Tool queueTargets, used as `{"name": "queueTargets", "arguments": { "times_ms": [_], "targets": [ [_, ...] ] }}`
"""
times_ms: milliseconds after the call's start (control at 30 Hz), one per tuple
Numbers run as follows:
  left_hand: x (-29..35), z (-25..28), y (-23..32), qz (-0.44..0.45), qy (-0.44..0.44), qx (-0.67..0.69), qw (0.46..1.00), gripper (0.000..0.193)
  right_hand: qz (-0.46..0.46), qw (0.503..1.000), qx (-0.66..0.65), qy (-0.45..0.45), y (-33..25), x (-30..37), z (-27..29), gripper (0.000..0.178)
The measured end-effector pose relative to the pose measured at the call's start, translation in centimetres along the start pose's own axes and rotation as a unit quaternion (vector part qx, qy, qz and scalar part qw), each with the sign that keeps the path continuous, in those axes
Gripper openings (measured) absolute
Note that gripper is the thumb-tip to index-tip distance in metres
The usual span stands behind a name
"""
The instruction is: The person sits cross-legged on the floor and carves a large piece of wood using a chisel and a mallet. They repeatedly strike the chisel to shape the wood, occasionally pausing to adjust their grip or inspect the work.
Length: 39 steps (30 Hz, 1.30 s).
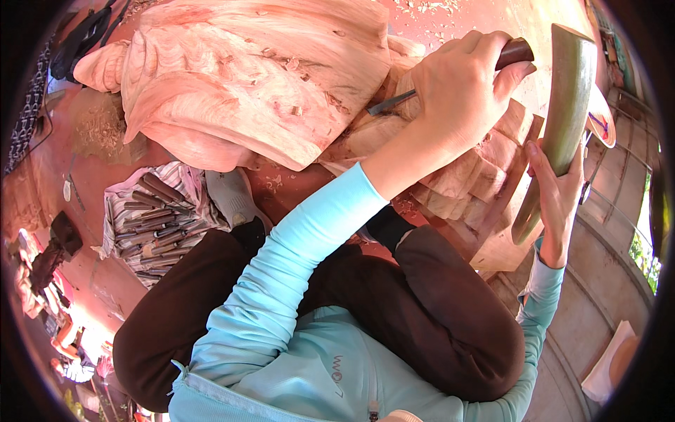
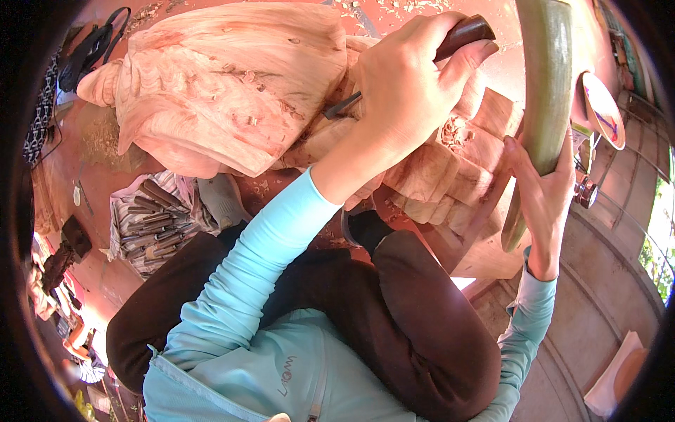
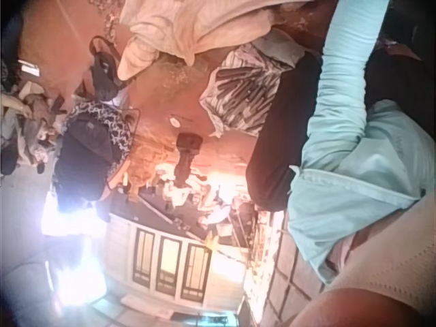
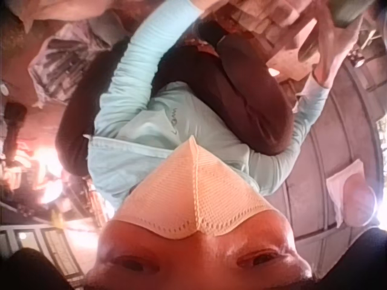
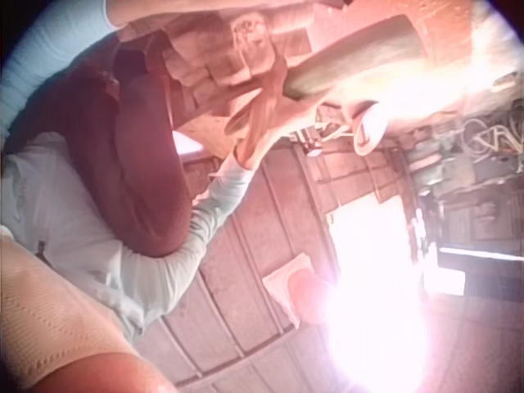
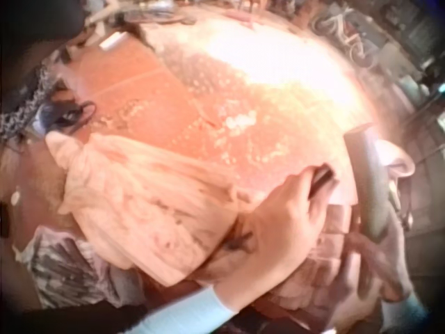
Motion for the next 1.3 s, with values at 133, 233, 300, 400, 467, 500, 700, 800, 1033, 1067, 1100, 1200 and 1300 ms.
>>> {"name": "queueTargets", "arguments": {
  "times_ms": [133, 233, 300, 400, 467, 500, 700, 800, 1033, 1067, 1100, 1200, 1300],
  "targets": [
    [-0.1, 0.1, 0.4, 0.010, 0.000, -0.002, 1.000, 0.026, -0.002, 1.000, -0.030, -0.001, -0.3, -0.5, 0.5, 0.037],
    [-0.1, 0.1, 0.3, 0.016, 0.007, 0.009, 1.000, 0.026, 0.007, 0.997, -0.077, -0.002, -0.1, -1.0, 0.7, 0.036],
    [-0.3, 0.2, 0.1, 0.021, 0.015, 0.007, 1.000, 0.025, -0.004, 1.000, -0.015, -0.009, -0.4, -1.4, 0.6, 0.040],
    [-0.3, -0.2, 0.1, 0.029, 0.019, -0.007, 0.999, 0.025, 0.056, 0.993, 0.106, 0.008, 0.2, -1.7, 0.6, 0.049],
    [-0.3, -0.1, -0.1, 0.030, 0.014, -0.006, 0.999, 0.025, 0.106, 0.988, 0.107, -0.012, -0.3, -2.0, 0.4, 0.054],
    [-0.3, -0.2, 0.0, 0.028, 0.018, -0.008, 0.999, 0.024, 0.075, 0.995, 0.069, -0.013, -0.2, -2.2, 0.4, 0.054],
    [0.1, 0.3, 0.0, 0.012, -0.017, -0.004, 1.000, 0.026, 0.026, 1.000, -0.006, -0.013, -0.1, -2.7, 0.8, 0.049],
    [0.2, 0.6, 0.2, 0.013, -0.027, 0.005, 1.000, 0.026, 0.180, 0.966, 0.179, 0.041, 0.2, -2.3, -0.3, 0.046],
    [0.1, 0.6, 0.1, 0.023, -0.016, -0.001, 1.000, 0.024, 0.037, 0.994, 0.099, -0.003, 1.3, -2.2, 1.6, 0.045],
    [0.1, 0.5, 0.2, 0.026, -0.016, -0.003, 1.000, 0.024, 0.060, 0.988, 0.145, 0.001, 1.4, -2.2, 1.7, 0.047],
    [0.1, 0.5, 0.1, 0.024, -0.012, -0.007, 1.000, 0.024, 0.062, 0.986, 0.152, 0.012, 1.4, -2.2, 1.9, 0.049],
    [0.1, 0.6, -0.3, 0.020, -0.013, -0.025, 0.999, 0.025, 0.070, 0.983, 0.164, 0.039, 1.5, -2.5, 1.9, 0.057],
    [0.2, 0.6, -0.4, 0.034, -0.026, -0.034, 0.999, 0.026, -0.008, 0.999, -0.034, 0.010, 1.2, -2.4, 1.6, 0.057]
  ]
}}
Point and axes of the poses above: each hand's wrist, its own x-axis away from the middle knuckle, its own z-axis out of the back of the hand, y = z × x, the point moved 1 cm from there along -x, towards the middle knuckle, and after that the axes turned 4 degrees about -x, right-handed, at the moved point
